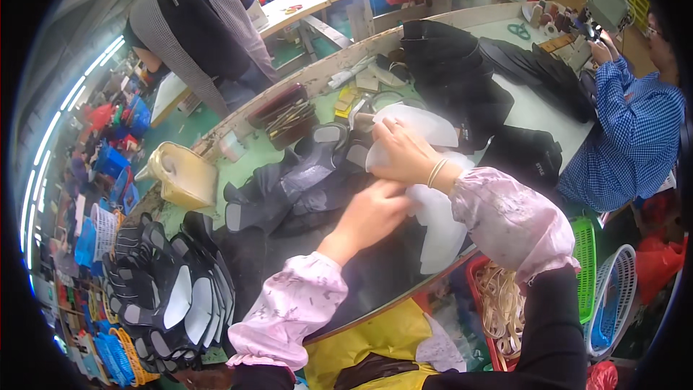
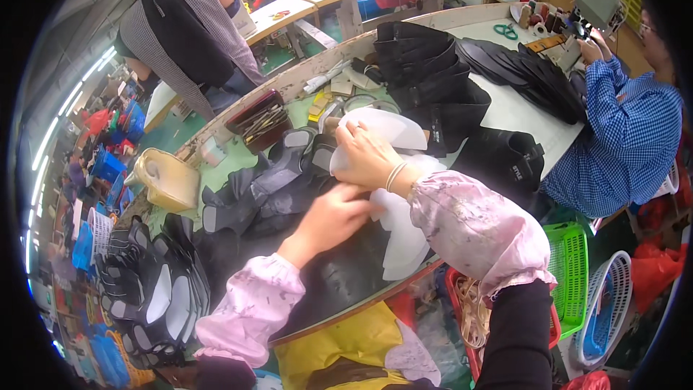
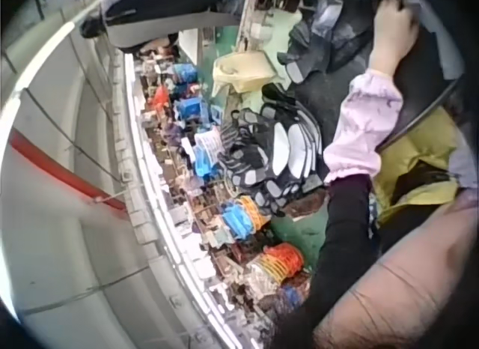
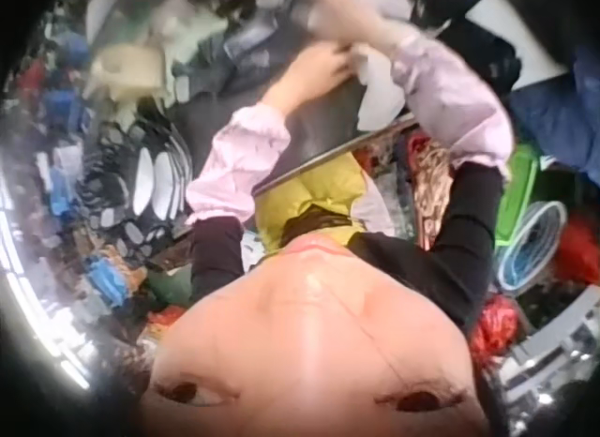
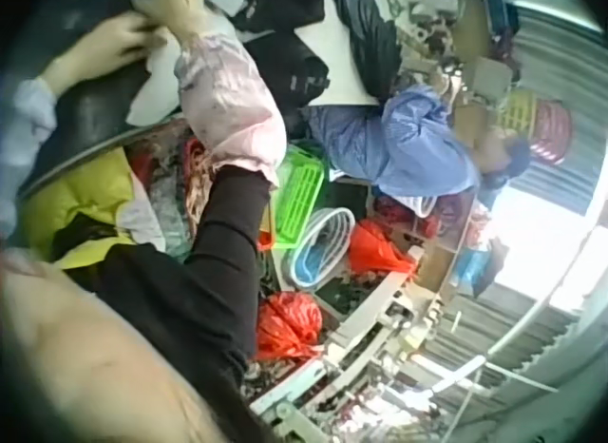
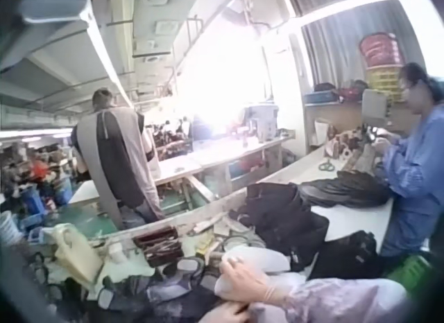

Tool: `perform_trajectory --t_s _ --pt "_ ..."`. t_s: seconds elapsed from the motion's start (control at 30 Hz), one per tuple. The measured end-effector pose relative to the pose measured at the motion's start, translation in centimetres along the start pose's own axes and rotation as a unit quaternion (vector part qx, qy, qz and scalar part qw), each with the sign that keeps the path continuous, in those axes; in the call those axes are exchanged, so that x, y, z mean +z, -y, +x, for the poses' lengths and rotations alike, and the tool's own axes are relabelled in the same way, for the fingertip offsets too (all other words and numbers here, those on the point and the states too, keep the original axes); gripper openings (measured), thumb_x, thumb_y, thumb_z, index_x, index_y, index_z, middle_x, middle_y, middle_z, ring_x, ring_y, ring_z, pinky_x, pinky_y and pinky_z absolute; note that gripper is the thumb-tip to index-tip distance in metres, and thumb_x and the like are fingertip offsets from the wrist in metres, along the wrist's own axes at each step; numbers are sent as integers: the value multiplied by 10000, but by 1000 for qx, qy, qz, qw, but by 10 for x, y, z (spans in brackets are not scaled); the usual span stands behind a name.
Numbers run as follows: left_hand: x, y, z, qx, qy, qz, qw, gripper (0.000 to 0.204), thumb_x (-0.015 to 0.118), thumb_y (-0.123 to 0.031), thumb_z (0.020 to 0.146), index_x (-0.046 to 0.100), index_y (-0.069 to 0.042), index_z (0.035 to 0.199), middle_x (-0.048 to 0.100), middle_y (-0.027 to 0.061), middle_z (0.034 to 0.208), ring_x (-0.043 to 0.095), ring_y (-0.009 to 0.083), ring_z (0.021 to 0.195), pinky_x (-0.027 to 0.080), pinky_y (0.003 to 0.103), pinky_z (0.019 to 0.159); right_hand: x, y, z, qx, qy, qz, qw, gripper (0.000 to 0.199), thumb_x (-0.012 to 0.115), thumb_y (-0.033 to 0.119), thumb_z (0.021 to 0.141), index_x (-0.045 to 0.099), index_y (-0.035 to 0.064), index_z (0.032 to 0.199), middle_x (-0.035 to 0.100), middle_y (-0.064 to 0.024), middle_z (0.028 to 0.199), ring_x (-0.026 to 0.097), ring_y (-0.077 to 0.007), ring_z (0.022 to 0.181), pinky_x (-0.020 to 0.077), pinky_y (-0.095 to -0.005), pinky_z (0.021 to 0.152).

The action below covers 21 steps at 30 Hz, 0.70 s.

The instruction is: The person inserts white foam pads into shoe upper components by hand and applies adhesive tape strips along the components.

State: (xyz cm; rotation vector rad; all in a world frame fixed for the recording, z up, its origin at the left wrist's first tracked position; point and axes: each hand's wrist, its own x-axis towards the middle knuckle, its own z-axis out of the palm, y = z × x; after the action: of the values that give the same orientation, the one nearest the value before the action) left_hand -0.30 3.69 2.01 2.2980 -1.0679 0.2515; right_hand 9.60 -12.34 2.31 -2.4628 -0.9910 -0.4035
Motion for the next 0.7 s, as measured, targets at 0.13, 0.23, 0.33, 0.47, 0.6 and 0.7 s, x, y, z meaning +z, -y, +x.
perform_trajectory --t_s 0.13,0.23,0.33,0.47,0.6,0.7 --pt "-23 10 0 -239 -239 -127 933 228 675 -111 871 633 -54 1087 629 96 1051 621 264 860 525 382 756 -6 1 -6 28 -5 79 997 606 760 453 790 534 -4 1119 571 -229 1091 549 -426 1065 446 -491 944" --pt "-19 37 5 -280 -235 -83 927 288 692 -233 896 638 -48 1109 638 100 1000 590 277 886 489 384 797 -1 6 -5 29 -53 76 995 498 761 391 778 557 4 1016 562 -218 1027 546 -413 1007 451 -482 895" --pt "-18 45 4 -224 -103 90 965 196 673 -236 905 688 -75 1015 658 101 933 589 320 894 488 431 793 -3 5 -5 14 -46 124 991 404 746 282 744 550 10 970 562 -201 992 543 -418 982 451 -483 877" --pt "-18 33 14 -256 -134 85 953 176 653 -261 915 691 -88 910 663 104 882 585 348 890 484 464 789 -21 -1 -14 79 -40 246 965 263 685 106 691 531 35 892 545 -140 943 548 -303 882 458 -393 774" --pt "-9 30 18 -251 -95 135 954 244 696 -310 880 648 -105 1002 629 112 951 574 350 974 491 470 797 -13 -7 -15 131 -111 415 894 214 613 3 697 478 42 858 487 -59 810 510 -169 696 424 -316 620" --pt "-5 32 16 -249 -89 184 947 312 750 -333 827 619 -106 996 600 98 1000 558 337 995 493 464 809 -35 -3 -12 131 -171 507 835 205 536 -78 714 460 70 833 482 1 806 486 -82 683 387 -242 556"
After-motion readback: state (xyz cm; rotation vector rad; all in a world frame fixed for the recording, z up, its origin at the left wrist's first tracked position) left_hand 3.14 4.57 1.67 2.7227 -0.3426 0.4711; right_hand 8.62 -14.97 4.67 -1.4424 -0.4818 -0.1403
